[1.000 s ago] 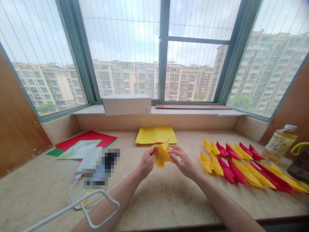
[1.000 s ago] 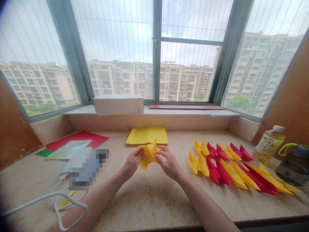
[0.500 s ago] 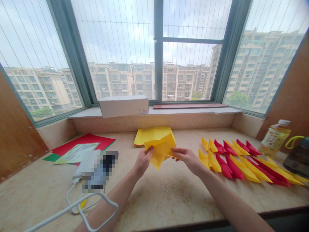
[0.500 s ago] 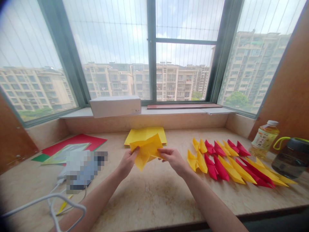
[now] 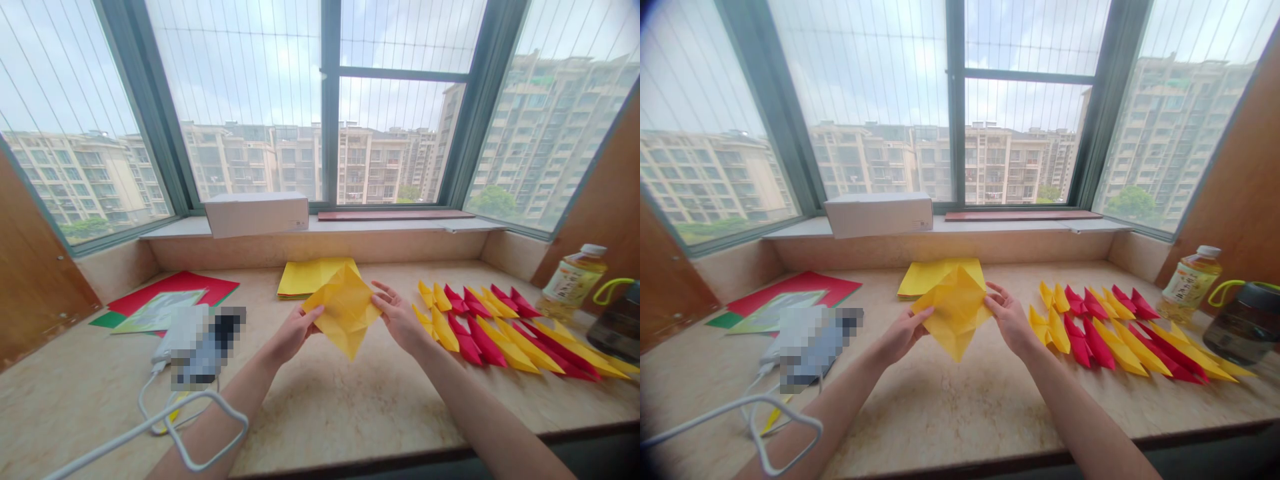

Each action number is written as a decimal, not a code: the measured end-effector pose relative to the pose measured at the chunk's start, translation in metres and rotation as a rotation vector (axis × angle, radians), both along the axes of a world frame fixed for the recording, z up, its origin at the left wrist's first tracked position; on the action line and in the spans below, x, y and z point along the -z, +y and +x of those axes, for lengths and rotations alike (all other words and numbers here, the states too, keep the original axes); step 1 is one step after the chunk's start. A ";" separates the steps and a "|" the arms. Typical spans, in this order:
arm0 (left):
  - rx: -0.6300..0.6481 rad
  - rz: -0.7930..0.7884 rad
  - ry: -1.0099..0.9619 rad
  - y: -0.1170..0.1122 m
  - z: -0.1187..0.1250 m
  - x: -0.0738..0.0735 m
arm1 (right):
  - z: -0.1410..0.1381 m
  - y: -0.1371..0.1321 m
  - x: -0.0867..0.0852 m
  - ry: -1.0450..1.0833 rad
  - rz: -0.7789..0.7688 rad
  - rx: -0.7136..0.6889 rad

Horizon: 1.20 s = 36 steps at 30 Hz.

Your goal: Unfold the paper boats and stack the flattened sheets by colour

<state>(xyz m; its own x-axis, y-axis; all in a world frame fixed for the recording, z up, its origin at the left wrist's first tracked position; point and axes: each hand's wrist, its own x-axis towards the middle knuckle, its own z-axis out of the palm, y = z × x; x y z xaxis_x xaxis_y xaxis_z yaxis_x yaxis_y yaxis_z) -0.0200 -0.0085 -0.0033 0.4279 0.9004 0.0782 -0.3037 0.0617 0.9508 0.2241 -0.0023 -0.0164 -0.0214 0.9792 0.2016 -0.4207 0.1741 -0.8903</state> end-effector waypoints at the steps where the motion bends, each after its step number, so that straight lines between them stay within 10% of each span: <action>1: 0.041 0.021 0.041 -0.001 -0.001 -0.001 | 0.002 0.000 -0.001 0.003 0.000 0.015; 5: 0.144 0.140 0.187 0.000 -0.002 -0.004 | 0.007 0.002 0.000 -0.104 0.042 0.075; 10: -0.183 0.338 0.468 0.009 -0.003 0.001 | 0.003 0.006 0.012 -0.403 0.183 0.172; 16: -0.064 0.418 0.527 0.004 0.006 0.006 | -0.004 0.006 0.020 -0.458 0.237 0.121; 21: -0.213 0.473 0.647 0.006 0.010 0.014 | -0.003 0.005 0.016 -0.472 0.238 0.191; 36: -0.209 0.290 0.225 0.010 0.012 0.010 | -0.005 -0.005 0.001 -0.197 -0.003 -0.137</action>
<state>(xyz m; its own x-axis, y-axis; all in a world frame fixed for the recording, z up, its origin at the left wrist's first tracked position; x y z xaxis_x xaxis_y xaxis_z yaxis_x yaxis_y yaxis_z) -0.0077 0.0016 -0.0133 0.2740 0.9240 0.2667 -0.0638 -0.2592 0.9637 0.2189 -0.0071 -0.0176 -0.1923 0.9652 0.1771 -0.2580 0.1244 -0.9581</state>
